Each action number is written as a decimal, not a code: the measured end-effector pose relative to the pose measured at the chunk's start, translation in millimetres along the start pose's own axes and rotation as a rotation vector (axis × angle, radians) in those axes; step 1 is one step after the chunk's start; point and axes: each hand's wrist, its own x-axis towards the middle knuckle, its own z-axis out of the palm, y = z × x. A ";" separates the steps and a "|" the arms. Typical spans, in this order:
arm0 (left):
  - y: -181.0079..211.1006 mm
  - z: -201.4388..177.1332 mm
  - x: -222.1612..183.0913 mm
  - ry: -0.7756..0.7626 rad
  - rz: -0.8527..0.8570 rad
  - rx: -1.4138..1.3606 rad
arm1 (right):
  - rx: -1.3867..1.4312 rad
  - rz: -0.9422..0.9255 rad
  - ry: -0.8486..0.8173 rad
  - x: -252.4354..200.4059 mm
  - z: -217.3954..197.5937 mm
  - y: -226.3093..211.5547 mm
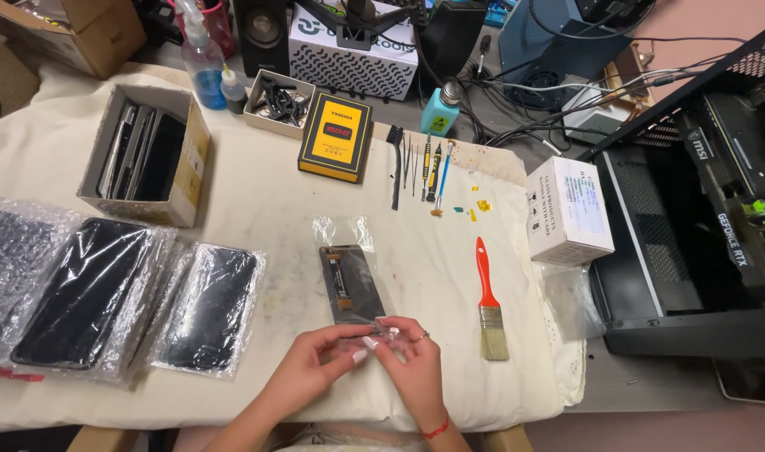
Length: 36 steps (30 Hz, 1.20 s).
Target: The person cleans multiple mobile phone screens and internal components using a brush and then places one component into a small plastic bag.
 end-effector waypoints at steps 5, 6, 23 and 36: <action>43.3 -11.8 -11.6 -0.017 0.065 0.062 | -0.404 -0.612 -0.216 3.1 -6.9 -28.9; 46.3 -16.5 -8.2 -0.013 0.068 0.062 | -0.404 -0.616 -0.220 8.3 -5.0 -39.3; 145.1 -42.5 43.1 0.213 0.647 0.293 | -0.237 -0.813 -0.081 69.8 18.7 -161.6; 95.2 -50.9 79.7 0.301 0.637 0.349 | 0.062 -0.577 -0.187 112.3 1.7 -132.9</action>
